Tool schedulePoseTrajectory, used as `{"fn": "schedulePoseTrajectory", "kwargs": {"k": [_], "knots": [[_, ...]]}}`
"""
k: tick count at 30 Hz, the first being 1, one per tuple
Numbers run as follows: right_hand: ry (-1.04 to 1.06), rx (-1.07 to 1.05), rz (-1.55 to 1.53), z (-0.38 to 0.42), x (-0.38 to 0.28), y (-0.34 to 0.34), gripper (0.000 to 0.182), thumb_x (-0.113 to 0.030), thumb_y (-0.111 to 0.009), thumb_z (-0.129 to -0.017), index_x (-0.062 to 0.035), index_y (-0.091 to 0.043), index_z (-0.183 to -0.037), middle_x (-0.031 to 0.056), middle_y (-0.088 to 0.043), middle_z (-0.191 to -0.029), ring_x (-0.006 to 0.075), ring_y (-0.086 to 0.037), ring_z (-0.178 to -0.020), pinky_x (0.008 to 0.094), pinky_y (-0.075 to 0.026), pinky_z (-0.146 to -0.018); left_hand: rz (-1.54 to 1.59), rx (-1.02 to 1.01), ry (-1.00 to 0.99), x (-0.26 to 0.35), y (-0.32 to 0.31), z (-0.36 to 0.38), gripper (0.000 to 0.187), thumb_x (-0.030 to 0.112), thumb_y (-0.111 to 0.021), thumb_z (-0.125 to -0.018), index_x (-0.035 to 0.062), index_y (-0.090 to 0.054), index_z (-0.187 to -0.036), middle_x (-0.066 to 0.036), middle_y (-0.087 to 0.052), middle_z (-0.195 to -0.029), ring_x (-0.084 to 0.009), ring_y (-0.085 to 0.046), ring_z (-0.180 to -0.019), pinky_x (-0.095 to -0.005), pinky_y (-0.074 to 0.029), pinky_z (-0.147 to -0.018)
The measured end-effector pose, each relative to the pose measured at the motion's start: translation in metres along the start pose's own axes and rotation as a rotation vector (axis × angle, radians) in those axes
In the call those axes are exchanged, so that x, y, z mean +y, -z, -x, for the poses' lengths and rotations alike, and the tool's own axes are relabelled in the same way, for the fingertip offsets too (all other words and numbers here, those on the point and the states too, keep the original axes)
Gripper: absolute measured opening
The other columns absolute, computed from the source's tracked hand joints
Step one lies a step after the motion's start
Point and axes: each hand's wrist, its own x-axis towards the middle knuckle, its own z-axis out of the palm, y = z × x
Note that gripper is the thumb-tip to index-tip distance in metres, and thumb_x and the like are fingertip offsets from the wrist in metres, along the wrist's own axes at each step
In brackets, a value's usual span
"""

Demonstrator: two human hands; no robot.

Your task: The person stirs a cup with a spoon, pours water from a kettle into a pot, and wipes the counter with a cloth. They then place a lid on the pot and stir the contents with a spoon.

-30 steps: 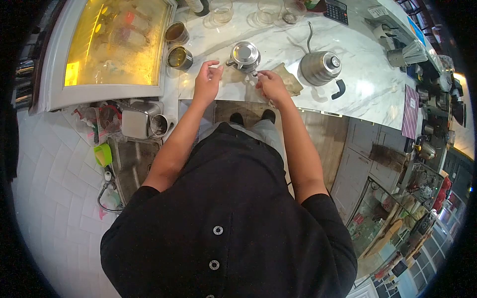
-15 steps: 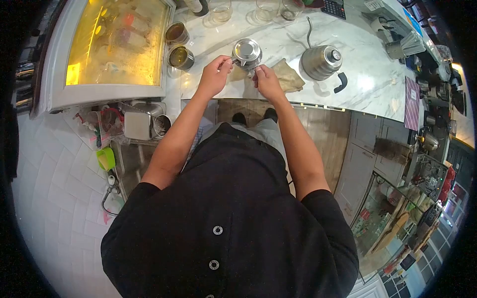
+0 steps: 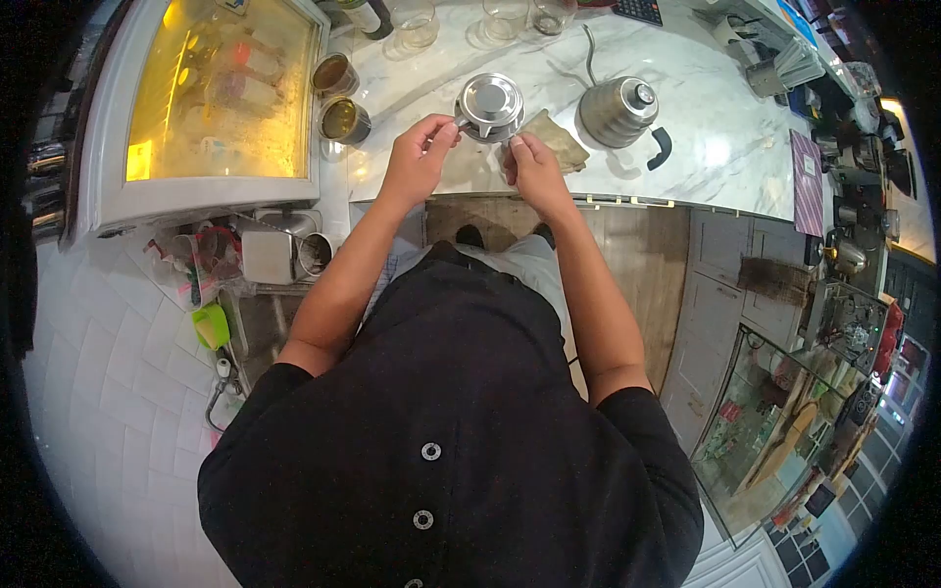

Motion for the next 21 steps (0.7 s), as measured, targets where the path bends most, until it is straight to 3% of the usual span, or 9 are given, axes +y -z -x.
{"fn": "schedulePoseTrajectory", "kwargs": {"k": [5, 7, 10, 19, 21], "knots": [[-0.048, 0.033, 0.009, 0.034, -0.006, 0.031, 0.031, -0.028, -0.048, -0.111, -0.0049, -0.06, -0.095, 0.001, -0.057, -0.077, 0.0104, -0.053, -0.062, 0.0285, -0.043, -0.058, 0.002, 0.009, -0.05, 0.022, -0.028, 0.019, 0.024, 0.023, -0.063, -0.105, 0.0016, -0.072, -0.112, -0.004, -0.074, -0.097, -0.012, -0.065, -0.089, -0.0288, -0.051, -0.082], [-0.05, 0.047, -0.005, 0.048, 0.0, 0.048, 0.029, -0.031, -0.048, -0.112, -0.0086, -0.059, -0.099, 0.0011, -0.059, -0.082, 0.0084, -0.049, -0.057, 0.0245, -0.035, -0.052, -0.019, -0.019, -0.075, 0.028, -0.044, 0.026, 0.023, 0.022, -0.065, -0.104, 0.0016, -0.072, -0.11, -0.003, -0.073, -0.096, -0.0119, -0.063, -0.085, -0.0288, -0.05, -0.079], [-0.061, 0.035, -0.011, 0.069, 0.01, 0.08, 0.029, -0.031, -0.047, -0.113, -0.0088, -0.057, -0.097, 0.0011, -0.057, -0.081, 0.0087, -0.049, -0.057, 0.0249, -0.036, -0.052, -0.061, -0.046, -0.085, 0.038, -0.072, 0.039, 0.024, 0.023, -0.07, -0.1, 0.0012, -0.073, -0.108, -0.008, -0.073, -0.095, -0.0164, -0.066, -0.085, -0.0314, -0.051, -0.074], [-0.122, 0.062, -0.059, 0.121, 0.035, 0.189, 0.029, -0.028, -0.048, -0.112, -0.0071, -0.058, -0.095, 0.0003, -0.056, -0.079, 0.0093, -0.051, -0.058, 0.0274, -0.042, -0.054, -0.045, -0.186, -0.048, 0.058, -0.181, 0.057, 0.022, 0.022, -0.069, -0.099, 0.0008, -0.072, -0.106, -0.01, -0.073, -0.097, -0.0209, -0.068, -0.087, -0.0341, -0.051, -0.077], [-0.12, 0.063, -0.07, 0.128, 0.042, 0.214, 0.028, -0.028, -0.048, -0.112, -0.007, -0.058, -0.096, 0.0005, -0.056, -0.079, 0.0092, -0.051, -0.058, 0.0271, -0.042, -0.054, -0.071, -0.219, -0.055, 0.062, -0.203, 0.055, 0.022, 0.021, -0.068, -0.1, 0.0006, -0.071, -0.107, -0.008, -0.072, -0.099, -0.0181, -0.066, -0.088, -0.0317, -0.05, -0.078]]}}
